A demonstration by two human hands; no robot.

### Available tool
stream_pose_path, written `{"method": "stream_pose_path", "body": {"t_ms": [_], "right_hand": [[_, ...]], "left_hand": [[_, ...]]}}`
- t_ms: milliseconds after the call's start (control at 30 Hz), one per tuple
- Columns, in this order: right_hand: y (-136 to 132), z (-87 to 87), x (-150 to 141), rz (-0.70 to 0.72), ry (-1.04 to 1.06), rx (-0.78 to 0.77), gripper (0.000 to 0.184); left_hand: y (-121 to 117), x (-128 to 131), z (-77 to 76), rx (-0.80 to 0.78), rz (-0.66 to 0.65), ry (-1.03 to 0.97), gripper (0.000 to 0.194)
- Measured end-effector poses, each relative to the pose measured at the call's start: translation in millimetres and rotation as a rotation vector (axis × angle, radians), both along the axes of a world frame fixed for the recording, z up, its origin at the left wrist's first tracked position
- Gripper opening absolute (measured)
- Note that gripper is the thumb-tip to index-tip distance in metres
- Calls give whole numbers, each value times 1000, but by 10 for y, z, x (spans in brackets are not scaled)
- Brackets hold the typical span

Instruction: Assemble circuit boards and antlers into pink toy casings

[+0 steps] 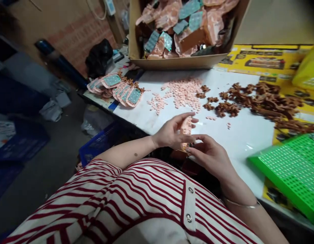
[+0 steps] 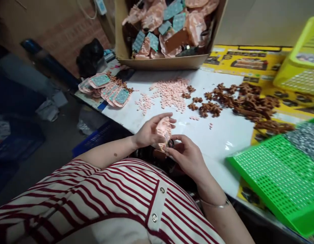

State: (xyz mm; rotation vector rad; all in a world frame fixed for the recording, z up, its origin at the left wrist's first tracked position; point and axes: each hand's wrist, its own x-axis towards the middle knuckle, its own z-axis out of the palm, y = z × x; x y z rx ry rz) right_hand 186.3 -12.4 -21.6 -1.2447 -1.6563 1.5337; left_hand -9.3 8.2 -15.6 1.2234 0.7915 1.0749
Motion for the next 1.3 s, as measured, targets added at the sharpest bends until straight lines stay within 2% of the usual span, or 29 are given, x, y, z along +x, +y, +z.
{"method": "stream_pose_path", "body": {"t_ms": [133, 233, 300, 400, 500, 633, 833, 967, 1133, 1233, 1300], "right_hand": [[-39, 146, 184, -37, -139, 104, 64], [-72, 311, 262, -75, -147, 254, 55], [-112, 417, 228, -50, -93, 292, 47], [-192, 508, 57, -43, -9, 348, 37], [-281, 494, -149, -171, 37, 437, 34], [-400, 406, -308, -346, 73, 511, 37], [-537, 360, -359, -427, 34, 708, 31], [-543, 366, -375, -426, -2, 738, 29], [-505, 419, -354, -275, 35, 603, 23], [-507, 445, -322, -220, -47, 676, 16], [-522, 446, -307, -240, -106, 750, 15]], "left_hand": [[-99, 45, 83, -73, 44, -106, 91], [-183, 25, 197, -85, -19, -128, 87], [-239, 23, 247, -109, -75, -171, 84], [-315, 46, 269, -144, -69, -239, 77], [-373, 65, 262, -188, -64, -249, 79], [-417, 59, 247, -265, -170, -290, 85], [-447, 48, 241, -356, -264, -331, 85], [-454, 25, 294, -351, -297, -324, 79], [-465, -23, 354, -390, -331, -342, 74], [-480, -29, 367, -421, -326, -355, 68], [-487, -20, 374, -448, -326, -359, 65]]}}
